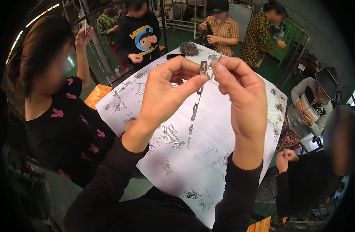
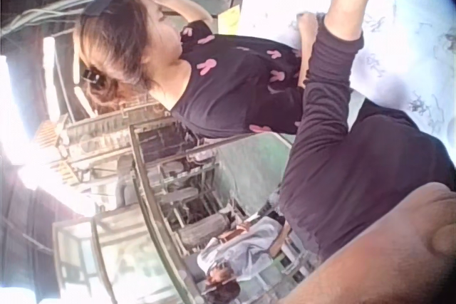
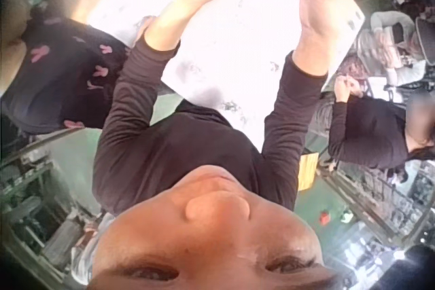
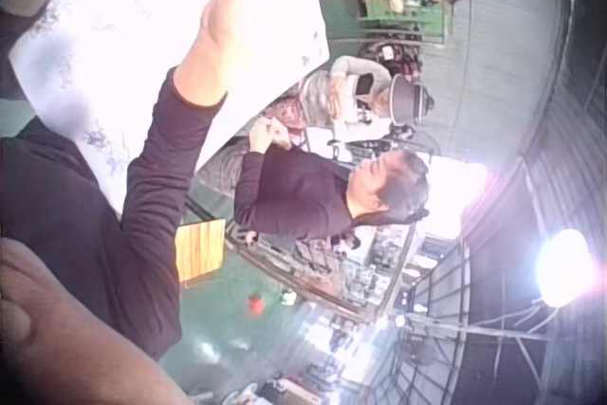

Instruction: The person links individual paperclips together by hand to form a chain. They repeatedly pick up paperclips from a large white sheet, connect them, and hang the completed chain onto a nearby metal frame. The process is repeated multiple times throughout the video.

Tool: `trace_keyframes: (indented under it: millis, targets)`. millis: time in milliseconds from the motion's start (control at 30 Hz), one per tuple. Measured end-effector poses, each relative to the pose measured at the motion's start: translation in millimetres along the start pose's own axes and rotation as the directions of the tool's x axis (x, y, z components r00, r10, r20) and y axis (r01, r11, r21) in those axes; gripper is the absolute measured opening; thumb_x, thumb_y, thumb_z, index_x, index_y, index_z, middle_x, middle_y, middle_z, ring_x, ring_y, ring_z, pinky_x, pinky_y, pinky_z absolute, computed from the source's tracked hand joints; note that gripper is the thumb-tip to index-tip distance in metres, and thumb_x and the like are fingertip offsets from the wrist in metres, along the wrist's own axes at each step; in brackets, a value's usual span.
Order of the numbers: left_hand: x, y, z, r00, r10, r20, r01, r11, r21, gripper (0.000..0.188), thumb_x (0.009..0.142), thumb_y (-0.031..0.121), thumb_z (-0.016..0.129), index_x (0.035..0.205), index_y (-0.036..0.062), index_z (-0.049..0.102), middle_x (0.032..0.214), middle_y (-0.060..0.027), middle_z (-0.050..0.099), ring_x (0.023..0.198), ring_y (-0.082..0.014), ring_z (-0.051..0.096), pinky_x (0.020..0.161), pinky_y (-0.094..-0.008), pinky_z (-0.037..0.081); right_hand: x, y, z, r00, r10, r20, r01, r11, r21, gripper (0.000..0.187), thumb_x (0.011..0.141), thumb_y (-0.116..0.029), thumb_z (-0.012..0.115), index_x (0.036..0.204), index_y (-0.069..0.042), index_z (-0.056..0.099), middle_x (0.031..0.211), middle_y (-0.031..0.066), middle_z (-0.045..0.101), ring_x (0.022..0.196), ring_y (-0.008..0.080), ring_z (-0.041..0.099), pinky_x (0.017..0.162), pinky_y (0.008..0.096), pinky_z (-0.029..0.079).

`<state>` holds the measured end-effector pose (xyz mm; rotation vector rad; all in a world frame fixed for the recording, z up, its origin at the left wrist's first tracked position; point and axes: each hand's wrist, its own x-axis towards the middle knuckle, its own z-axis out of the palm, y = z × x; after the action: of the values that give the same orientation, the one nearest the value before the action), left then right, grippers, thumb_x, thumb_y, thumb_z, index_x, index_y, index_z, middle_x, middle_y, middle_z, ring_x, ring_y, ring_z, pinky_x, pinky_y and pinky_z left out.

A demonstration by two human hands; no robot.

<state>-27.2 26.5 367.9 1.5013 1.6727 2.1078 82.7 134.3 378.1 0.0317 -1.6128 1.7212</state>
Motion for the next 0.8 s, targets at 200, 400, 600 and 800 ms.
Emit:
trace_keyframes:
  millis: [200, 400, 600, 800]
  targets:
    - [-4.4, -8.4, 3.5, 0.993, 0.115, 0.007, -0.115, 0.986, 0.125, 0.011, 0.075, 0.01, 0.069, 0.081, 0.0024, 0.063, 0.074, -0.0011, 0.065, 0.064, -0.006, 0.059, 0.057, -0.0192, 0.04, 9.1, 7.8, 5.3, 0.995, -0.066, -0.074, 0.065, 0.998, -0.028, 0.018, 0.085, -0.015, 0.061, 0.097, -0.001, 0.061, 0.091, 0.0, 0.058, 0.079, 0.0053, 0.048, 0.067, 0.0193, 0.035]
    - [-12.8, -46.0, -10.3, 0.996, 0.065, -0.057, -0.07, 0.993, -0.091, 0.017, 0.083, 0.019, 0.065, 0.088, 0.0031, 0.065, 0.081, -0.0004, 0.064, 0.073, -0.0054, 0.056, 0.064, -0.0194, 0.041, 17.7, 4.0, -29.0, 0.983, -0.087, 0.16, 0.071, 0.992, 0.102, 0.028, 0.092, -0.016, 0.048, 0.113, 0.002, 0.053, 0.108, 0.0083, 0.055, 0.091, 0.0124, 0.051, 0.079, 0.0256, 0.04]
    - [-130.9, -262.4, -22.6, 0.805, -0.593, 0.02, 0.455, 0.638, 0.621, 0.018, 0.078, 0.025, 0.059, 0.079, 0.0102, 0.068, 0.073, -0.0116, 0.064, 0.069, -0.0243, 0.062, 0.064, -0.0347, 0.048, 3.8, -21.3, -39.9, 0.984, -0.104, 0.141, 0.091, 0.991, 0.099, 0.031, 0.093, -0.014, 0.045, 0.118, 0.004, 0.048, 0.114, 0.0121, 0.049, 0.097, 0.0155, 0.048, 0.079, 0.0262, 0.041]
    - [-229.4, -334.0, -8.5, 0.743, -0.659, 0.117, 0.236, 0.422, 0.875, 0.012, 0.075, 0.019, 0.06, 0.079, 0.0094, 0.067, 0.086, -0.0109, 0.064, 0.083, -0.0268, 0.062, 0.07, -0.0398, 0.05, -9.9, -33.1, -48.5, 0.996, -0.089, -0.002, 0.089, 0.996, 0.03, 0.036, 0.095, -0.016, 0.039, 0.124, 0.005, 0.042, 0.128, 0.0165, 0.043, 0.115, 0.0214, 0.044, 0.088, 0.03, 0.04]
